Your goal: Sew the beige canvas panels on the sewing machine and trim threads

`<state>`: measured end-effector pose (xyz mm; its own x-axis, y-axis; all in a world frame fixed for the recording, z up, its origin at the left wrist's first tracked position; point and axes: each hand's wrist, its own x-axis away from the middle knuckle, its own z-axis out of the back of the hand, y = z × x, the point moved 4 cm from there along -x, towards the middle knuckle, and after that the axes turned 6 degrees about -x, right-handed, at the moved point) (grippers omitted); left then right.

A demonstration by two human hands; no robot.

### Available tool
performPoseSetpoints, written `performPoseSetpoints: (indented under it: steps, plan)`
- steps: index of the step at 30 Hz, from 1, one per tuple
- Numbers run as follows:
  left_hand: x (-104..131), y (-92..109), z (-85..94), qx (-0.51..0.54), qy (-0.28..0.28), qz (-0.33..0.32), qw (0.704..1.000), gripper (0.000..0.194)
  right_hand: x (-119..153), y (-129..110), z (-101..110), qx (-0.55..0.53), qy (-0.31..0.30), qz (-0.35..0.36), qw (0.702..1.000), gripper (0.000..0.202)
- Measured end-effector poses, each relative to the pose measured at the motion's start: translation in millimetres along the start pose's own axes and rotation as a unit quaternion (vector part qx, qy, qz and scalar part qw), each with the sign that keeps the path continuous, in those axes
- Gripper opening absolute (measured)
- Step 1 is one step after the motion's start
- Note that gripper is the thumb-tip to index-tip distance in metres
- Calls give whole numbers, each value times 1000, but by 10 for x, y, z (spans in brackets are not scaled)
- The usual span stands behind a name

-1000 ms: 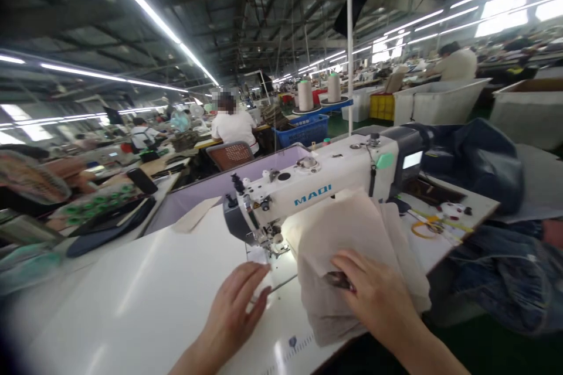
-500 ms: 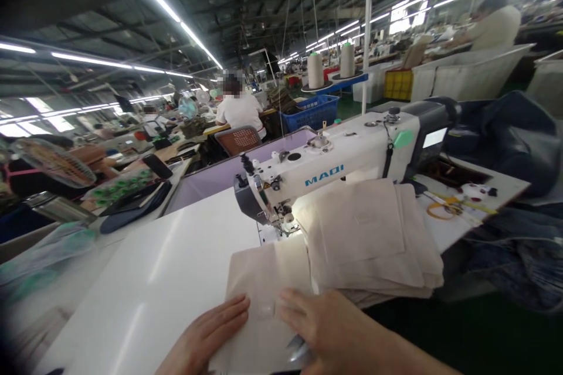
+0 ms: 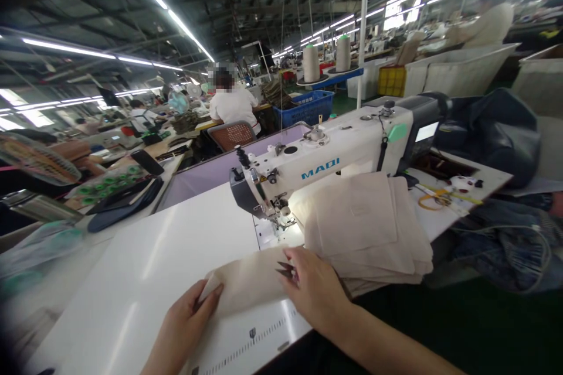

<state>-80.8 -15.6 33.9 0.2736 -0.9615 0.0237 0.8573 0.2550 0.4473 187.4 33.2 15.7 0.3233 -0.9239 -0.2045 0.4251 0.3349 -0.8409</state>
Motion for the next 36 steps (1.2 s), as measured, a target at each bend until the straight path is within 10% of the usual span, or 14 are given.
performPoseSetpoints:
  steps: [3,6,18,36]
  plan:
    - [16,25,10,10,0,16,1000,37,55,114,-100,-66,70,-11,995,47]
    - [53,-23,32,10,15,30,999,37,123,197,-102,-113,101,-32,988,20]
    - [79,-118,-25,-7,35,73,997,35,-73,-28,-185,-39,-85,-15,996,33]
    - [167,21,17,12,87,111,990,33,-206,-4,-218,10,-96,-35,995,35]
